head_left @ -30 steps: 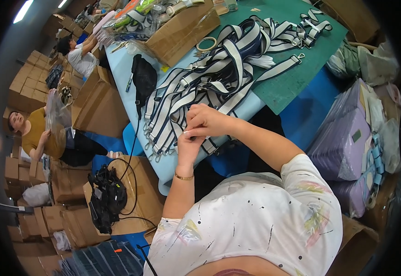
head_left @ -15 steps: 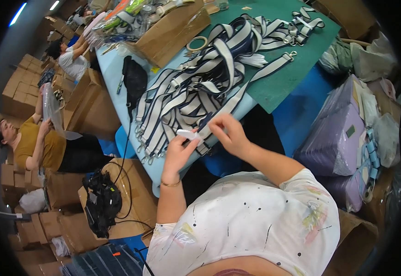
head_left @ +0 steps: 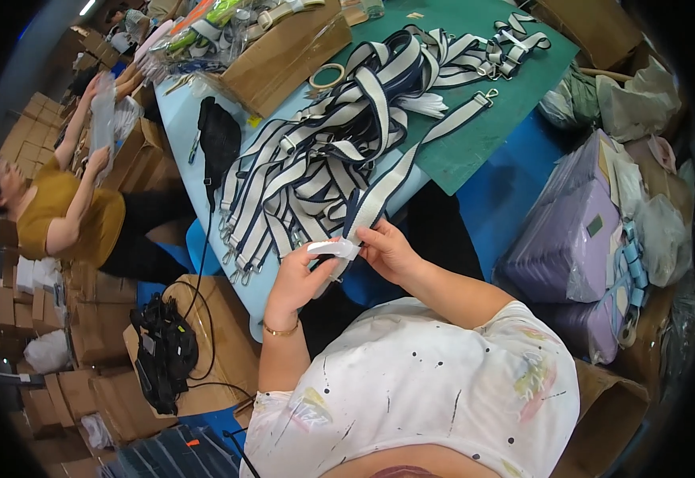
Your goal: Assembling metal buckles and clips onto striped fabric straps.
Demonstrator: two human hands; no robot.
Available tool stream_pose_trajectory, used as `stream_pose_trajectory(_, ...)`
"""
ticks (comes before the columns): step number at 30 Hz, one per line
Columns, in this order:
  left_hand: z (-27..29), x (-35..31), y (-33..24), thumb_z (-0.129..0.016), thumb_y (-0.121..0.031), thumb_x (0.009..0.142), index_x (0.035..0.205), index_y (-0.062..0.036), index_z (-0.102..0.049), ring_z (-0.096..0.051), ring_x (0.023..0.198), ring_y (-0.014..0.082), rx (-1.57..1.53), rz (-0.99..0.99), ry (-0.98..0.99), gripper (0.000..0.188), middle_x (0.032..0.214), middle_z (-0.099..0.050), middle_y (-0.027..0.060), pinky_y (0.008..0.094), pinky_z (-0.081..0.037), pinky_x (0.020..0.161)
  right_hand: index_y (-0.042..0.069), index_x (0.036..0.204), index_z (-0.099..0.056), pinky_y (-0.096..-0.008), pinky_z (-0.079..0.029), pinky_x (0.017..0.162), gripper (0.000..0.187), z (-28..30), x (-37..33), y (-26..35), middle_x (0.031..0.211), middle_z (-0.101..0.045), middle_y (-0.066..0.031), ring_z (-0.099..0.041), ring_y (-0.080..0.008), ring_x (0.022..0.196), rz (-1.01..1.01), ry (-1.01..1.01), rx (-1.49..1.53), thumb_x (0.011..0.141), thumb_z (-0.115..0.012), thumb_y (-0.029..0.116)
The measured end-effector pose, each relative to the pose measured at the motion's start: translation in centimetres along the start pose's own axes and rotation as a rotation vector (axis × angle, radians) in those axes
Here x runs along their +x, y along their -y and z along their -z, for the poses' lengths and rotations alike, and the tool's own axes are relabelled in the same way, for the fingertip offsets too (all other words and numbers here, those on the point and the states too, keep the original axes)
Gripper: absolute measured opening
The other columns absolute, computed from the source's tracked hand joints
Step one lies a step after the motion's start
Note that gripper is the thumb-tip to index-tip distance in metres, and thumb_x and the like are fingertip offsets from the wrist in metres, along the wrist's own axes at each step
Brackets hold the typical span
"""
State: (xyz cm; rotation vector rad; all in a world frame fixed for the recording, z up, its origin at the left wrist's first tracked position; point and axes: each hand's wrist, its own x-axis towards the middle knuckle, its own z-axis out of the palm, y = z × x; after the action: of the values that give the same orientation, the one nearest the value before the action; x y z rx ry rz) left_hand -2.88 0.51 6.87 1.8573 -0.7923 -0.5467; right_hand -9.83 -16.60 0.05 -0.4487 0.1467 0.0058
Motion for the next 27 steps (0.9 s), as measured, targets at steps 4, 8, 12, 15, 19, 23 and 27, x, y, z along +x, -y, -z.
stream_pose_trajectory(4,-1.1,-0.1,1.4,-0.065,-0.009,0.083,0.101,0.0009,-0.065,-0.061,0.079,0.0131,0.04,0.05,-0.074,0.02,0.093,-0.068,0.0072,0.025,-0.047,0.072,0.004,0.12,-0.046,-0.0321,-0.045,0.09,0.043,-1.1,0.2,-0.3,0.11,-0.059,-0.0079,-0.057,-0.0178,0.102,0.088,-0.066,-0.102,0.083,-0.067,0.01)
stream_pose_trajectory(8,-3.0,-0.5,3.6,-0.065,-0.009,0.084,0.099,0.0013,-0.065,-0.059,0.075,0.0122,-0.135,0.071,-0.173,0.018,0.086,-0.066,0.0062,0.024,-0.046,0.069,0.003,0.121,-0.044,-0.0321,-0.047,0.087,0.047,-0.8,0.8,0.2,0.109,-0.059,-0.0083,-0.059,-0.0178,0.099,0.032,-0.122,-0.125,0.082,-0.068,0.008)
stream_pose_trajectory(12,-4.2,-0.5,3.1,-0.064,-0.009,0.084,0.1,0.0028,-0.062,-0.06,0.076,0.0186,-0.497,0.078,-0.185,0.02,0.087,-0.064,0.0091,0.0271,-0.046,0.07,0.006,0.105,-0.054,-0.0292,-0.048,0.079,0.027,-0.3,0.9,0.8,0.094,-0.062,-0.0041,-0.061,-0.0153,0.086,0.002,-0.084,-0.083,0.082,-0.067,0.012)
stream_pose_trajectory(15,-5.6,0.5,1.4,-0.063,-0.008,0.081,0.094,0.0007,-0.059,-0.053,0.078,0.0347,0.54,-0.469,-0.343,0.016,0.084,-0.056,0.0149,0.0406,-0.044,0.068,0.007,0.104,-0.055,-0.0287,-0.049,0.076,0.025,-0.4,0.7,1.2,0.092,-0.062,-0.0037,-0.061,-0.0148,0.083,-0.029,-0.102,-0.06,0.082,-0.066,0.012)
stream_pose_trajectory(19,-7.6,-0.2,3.1,-0.064,-0.009,0.081,0.092,0.001,-0.055,-0.052,0.08,0.0341,0.797,-0.503,-0.478,0.018,0.089,-0.054,0.0151,0.0417,-0.042,0.07,0.006,0.105,-0.054,-0.0285,-0.047,0.074,0.024,-1.4,0.1,1.0,0.091,-0.06,-0.0037,-0.058,-0.0139,0.082,0.09,-0.211,-0.195,0.084,-0.065,0.013)
stream_pose_trajectory(23,-8.9,-0.7,2.6,-0.066,-0.005,0.078,0.095,-0.0005,-0.054,-0.052,0.077,0.0358,0.494,-0.454,-0.465,0.022,0.085,-0.053,0.0144,0.043,-0.043,0.069,0.006,0.105,-0.053,-0.0252,-0.045,0.075,0.024,-1.2,-1.6,0.2,0.093,-0.058,-0.0029,-0.054,-0.0096,0.084,0.171,-0.156,-0.418,0.092,-0.058,0.025)
stream_pose_trajectory(27,-9.0,-1.0,1.1,-0.069,-0.007,0.077,0.096,0.0004,-0.055,-0.056,0.081,0.0352,0.229,-0.416,-0.273,0.025,0.09,-0.058,0.0149,0.0401,-0.046,0.071,0.005,0.103,-0.055,-0.025,-0.046,0.075,0.019,-0.6,-3.3,2.0,0.09,-0.059,-0.0028,-0.055,-0.0094,0.082,0.189,-0.066,-0.378,0.093,-0.056,0.022)
